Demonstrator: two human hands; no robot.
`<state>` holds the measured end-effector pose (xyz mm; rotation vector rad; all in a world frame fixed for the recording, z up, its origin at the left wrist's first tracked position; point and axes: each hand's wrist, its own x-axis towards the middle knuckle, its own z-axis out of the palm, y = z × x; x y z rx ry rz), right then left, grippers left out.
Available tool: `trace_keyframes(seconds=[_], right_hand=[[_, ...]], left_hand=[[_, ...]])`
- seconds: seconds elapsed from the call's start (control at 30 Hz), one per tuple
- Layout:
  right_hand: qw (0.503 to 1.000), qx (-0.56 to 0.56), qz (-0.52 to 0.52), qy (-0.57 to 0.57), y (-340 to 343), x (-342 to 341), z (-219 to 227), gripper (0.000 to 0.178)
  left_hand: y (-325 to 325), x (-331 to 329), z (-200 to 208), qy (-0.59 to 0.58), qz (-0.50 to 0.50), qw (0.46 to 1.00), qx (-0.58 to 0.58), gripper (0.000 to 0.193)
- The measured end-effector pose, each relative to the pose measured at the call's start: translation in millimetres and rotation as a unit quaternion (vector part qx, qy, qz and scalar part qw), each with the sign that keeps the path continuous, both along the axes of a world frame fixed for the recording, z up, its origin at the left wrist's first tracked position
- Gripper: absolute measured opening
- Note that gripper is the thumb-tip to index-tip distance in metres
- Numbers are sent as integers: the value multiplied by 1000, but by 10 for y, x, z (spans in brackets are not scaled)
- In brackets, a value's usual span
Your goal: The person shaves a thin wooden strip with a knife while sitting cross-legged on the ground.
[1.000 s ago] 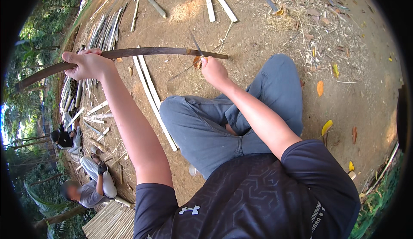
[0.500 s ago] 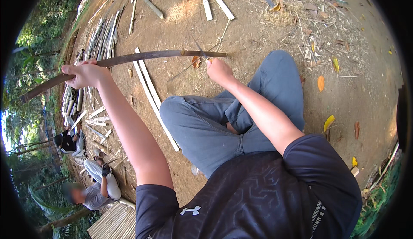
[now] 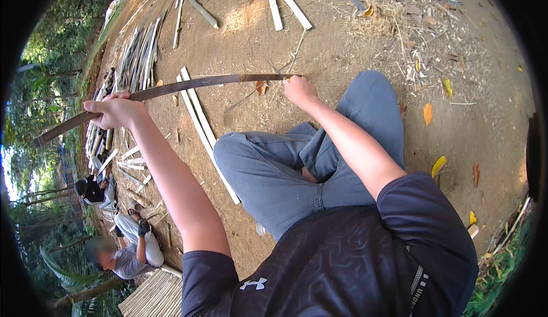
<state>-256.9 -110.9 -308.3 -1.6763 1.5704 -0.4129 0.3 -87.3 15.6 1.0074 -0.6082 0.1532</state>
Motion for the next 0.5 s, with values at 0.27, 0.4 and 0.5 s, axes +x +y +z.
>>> trace_keyframes(seconds=[0.27, 0.4, 0.5], right_hand=[[999, 17, 9, 38, -24, -13, -184, 38], [992, 93, -66, 44, -124, -273, -753, 42], [994, 96, -43, 39, -91, -97, -591, 42]], left_hand=[[68, -50, -8, -22, -13, 1000, 7, 44], [-44, -175, 23, -17, -15, 1000, -3, 53], [54, -70, 10, -26, -16, 999, 15, 57]])
